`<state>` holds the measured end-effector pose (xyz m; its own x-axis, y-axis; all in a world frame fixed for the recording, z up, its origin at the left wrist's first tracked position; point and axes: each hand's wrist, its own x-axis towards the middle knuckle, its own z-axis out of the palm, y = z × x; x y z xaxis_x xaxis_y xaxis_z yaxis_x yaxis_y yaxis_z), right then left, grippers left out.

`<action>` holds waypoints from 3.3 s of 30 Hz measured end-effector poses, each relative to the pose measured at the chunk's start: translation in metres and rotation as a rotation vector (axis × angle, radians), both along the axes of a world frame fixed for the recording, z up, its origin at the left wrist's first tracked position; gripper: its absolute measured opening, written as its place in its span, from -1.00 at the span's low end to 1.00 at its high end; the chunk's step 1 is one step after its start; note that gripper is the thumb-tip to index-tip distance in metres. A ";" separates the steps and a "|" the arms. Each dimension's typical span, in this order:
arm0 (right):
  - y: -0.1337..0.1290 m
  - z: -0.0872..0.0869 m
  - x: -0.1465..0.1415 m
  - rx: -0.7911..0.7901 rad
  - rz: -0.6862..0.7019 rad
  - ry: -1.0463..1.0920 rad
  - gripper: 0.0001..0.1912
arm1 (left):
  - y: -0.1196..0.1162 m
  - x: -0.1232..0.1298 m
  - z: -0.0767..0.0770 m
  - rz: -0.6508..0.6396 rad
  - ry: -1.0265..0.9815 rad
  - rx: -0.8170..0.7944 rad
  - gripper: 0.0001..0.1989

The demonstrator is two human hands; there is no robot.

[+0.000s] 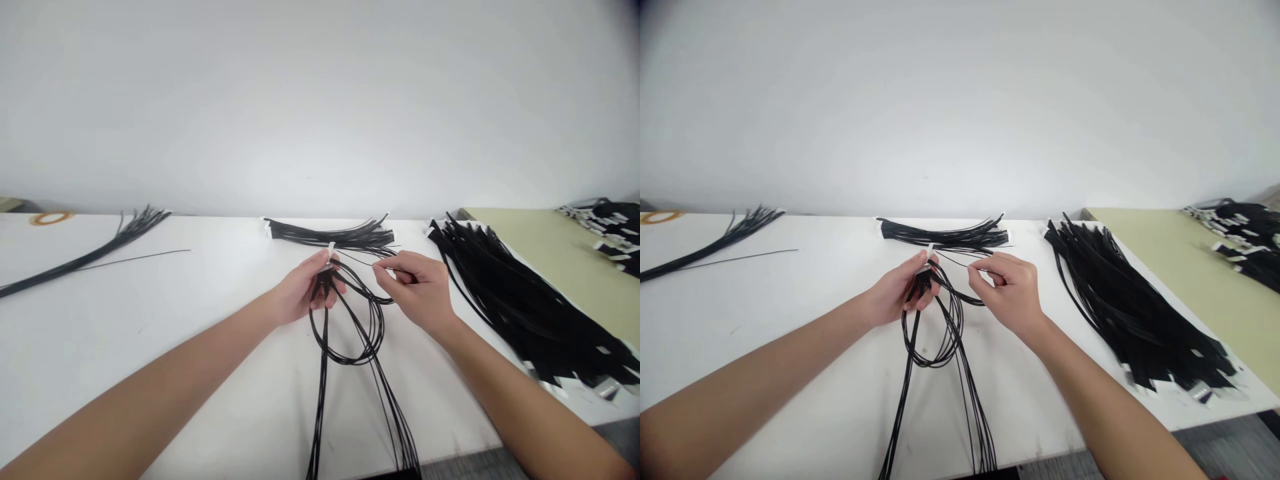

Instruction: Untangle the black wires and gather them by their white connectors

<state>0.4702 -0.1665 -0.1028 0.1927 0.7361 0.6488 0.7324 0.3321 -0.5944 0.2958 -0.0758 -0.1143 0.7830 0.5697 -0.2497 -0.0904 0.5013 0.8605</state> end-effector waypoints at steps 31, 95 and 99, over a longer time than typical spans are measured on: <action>0.002 -0.017 0.008 0.274 -0.032 -0.565 -0.81 | -0.002 0.000 -0.007 -0.178 0.027 0.108 -0.64; -0.007 -0.017 -0.015 0.272 0.233 -0.780 -0.85 | 0.000 0.001 -0.002 -0.055 0.041 -0.073 -0.69; -0.006 -0.017 -0.014 0.275 0.242 -0.770 -0.84 | 0.001 0.001 -0.002 -0.067 0.031 -0.065 -0.70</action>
<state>0.4561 -0.1725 -0.1196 -0.5176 0.4974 0.6962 0.7897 0.5909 0.1650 0.2969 -0.0752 -0.1158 0.8101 0.4983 -0.3091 -0.0287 0.5602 0.8279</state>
